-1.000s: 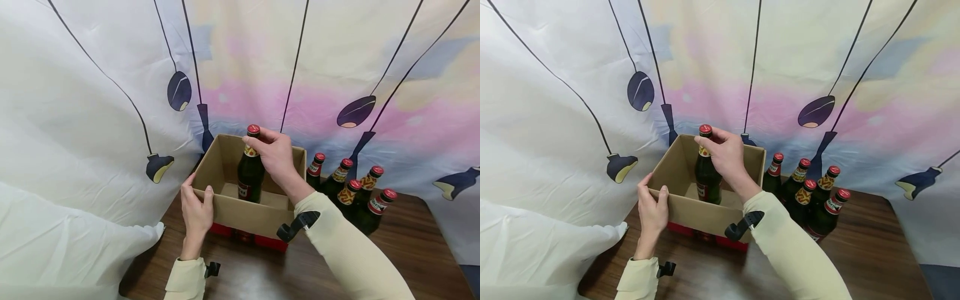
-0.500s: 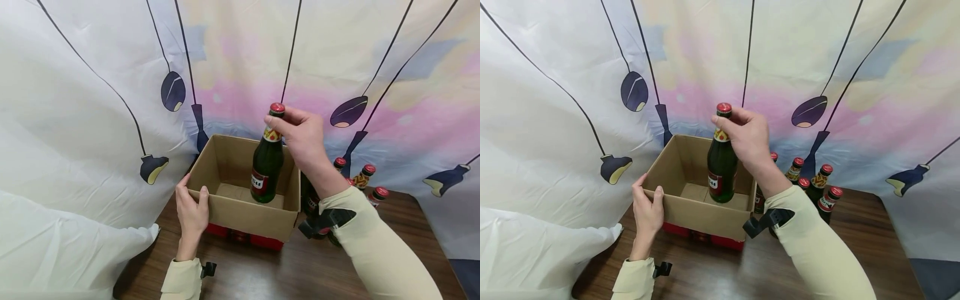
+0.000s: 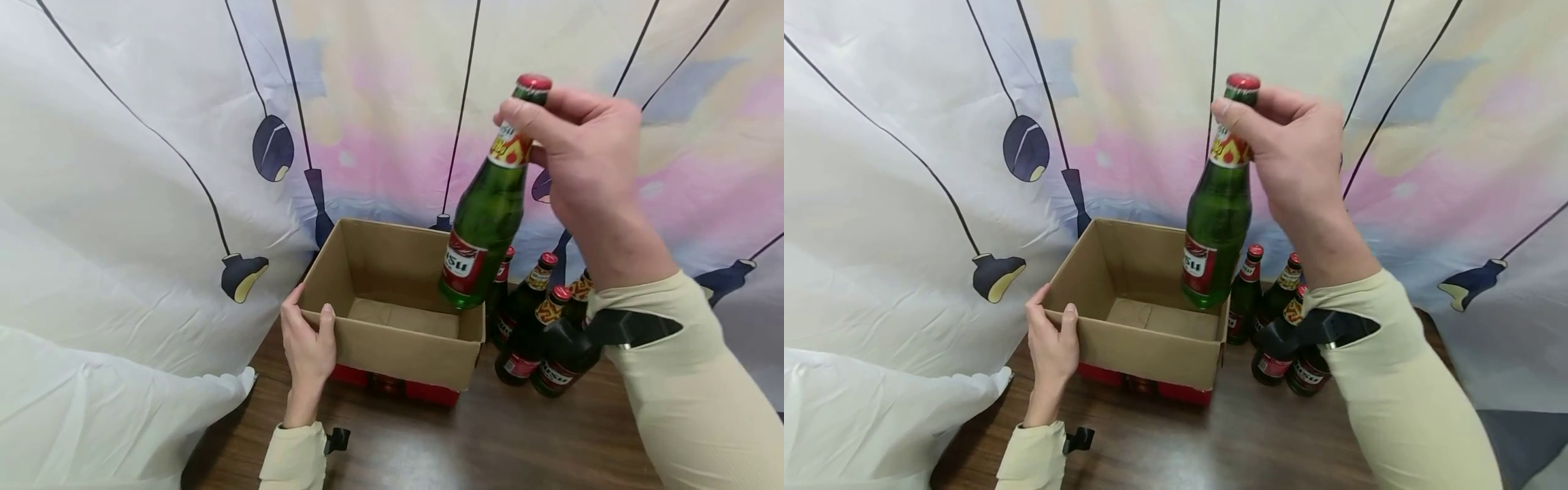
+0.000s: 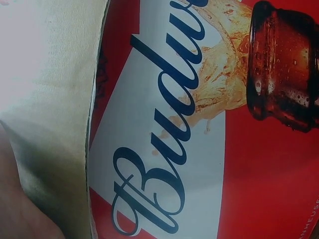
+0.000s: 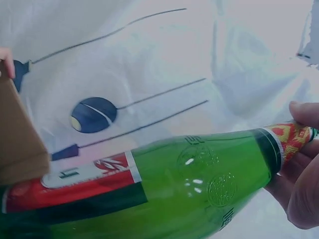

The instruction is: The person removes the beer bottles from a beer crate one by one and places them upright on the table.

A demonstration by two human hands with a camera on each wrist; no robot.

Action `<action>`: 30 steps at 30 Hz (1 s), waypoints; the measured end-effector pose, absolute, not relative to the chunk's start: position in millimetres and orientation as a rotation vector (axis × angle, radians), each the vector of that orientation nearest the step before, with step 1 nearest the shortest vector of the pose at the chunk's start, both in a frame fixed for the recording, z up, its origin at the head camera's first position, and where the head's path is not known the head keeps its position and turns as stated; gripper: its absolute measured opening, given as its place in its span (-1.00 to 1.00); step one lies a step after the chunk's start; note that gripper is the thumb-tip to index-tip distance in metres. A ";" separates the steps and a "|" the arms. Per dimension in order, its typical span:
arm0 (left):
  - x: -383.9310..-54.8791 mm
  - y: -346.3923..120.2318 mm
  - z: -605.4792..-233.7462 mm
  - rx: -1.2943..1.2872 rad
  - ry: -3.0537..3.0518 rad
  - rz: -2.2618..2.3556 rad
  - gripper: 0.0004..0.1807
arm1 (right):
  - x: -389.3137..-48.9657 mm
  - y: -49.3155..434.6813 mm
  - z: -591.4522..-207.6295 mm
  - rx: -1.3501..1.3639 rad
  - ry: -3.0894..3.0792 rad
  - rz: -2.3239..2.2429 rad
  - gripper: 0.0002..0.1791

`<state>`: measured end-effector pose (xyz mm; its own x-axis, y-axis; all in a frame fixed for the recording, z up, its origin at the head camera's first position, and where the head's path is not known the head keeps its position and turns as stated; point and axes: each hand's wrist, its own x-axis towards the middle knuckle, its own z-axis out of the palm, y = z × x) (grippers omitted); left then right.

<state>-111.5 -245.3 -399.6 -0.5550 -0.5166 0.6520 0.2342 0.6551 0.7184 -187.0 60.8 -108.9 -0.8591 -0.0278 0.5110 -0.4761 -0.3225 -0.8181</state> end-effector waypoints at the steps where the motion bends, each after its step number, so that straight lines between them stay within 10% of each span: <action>1: -111.8 -245.7 -399.4 0.221 -1.922 -0.995 -0.35 | -187.3 65.3 -106.3 0.649 -1.627 2.253 -0.68; 30: -103.3 -249.4 -392.6 0.236 -1.912 -1.012 -0.36 | -167.9 144.5 -193.3 0.266 -2.314 1.903 -0.61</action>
<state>-103.3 -249.4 -392.6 -0.5506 -0.5316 0.6437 0.2330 0.6425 0.7300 -167.9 144.5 -193.3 -0.9755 -0.0509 0.2141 -0.2199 0.1872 -0.9574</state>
